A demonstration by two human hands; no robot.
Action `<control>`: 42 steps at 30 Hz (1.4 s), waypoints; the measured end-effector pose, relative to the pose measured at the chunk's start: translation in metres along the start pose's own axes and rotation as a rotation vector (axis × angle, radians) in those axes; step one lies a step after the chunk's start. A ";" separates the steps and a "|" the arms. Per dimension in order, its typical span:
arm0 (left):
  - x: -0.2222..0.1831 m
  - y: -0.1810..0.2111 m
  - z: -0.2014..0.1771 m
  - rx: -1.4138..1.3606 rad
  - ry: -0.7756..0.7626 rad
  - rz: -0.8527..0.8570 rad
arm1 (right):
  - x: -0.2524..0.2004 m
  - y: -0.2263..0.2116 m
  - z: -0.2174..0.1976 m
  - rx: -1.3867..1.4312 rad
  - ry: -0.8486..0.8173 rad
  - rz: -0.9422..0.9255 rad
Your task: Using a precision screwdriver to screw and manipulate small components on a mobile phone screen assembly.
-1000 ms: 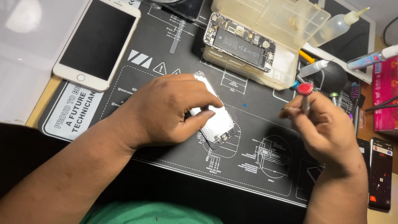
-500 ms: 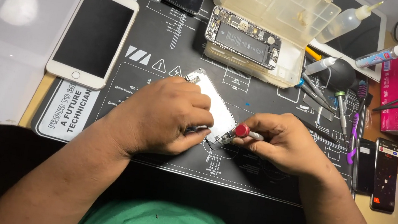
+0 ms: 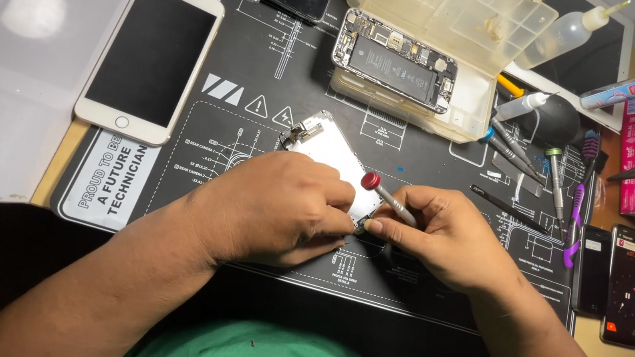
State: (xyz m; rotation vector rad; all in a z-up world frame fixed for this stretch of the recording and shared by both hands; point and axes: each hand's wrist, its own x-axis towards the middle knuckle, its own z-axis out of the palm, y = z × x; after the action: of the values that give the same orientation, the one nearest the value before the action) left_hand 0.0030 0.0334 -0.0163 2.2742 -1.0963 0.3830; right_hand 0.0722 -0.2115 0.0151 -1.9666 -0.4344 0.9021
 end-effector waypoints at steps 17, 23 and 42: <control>0.002 0.003 0.000 -0.020 -0.008 -0.002 | -0.003 -0.009 0.012 -0.282 0.170 0.106; 0.002 0.003 0.002 -0.019 -0.014 -0.013 | -0.003 -0.005 0.012 -0.296 0.178 0.067; 0.002 0.002 0.004 -0.054 -0.018 -0.038 | -0.016 -0.014 -0.009 -0.289 0.334 -0.251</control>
State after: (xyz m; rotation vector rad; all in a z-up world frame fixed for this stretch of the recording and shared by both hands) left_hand 0.0023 0.0286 -0.0175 2.2511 -1.0580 0.3147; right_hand 0.0692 -0.2188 0.0369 -2.2115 -0.6240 0.3564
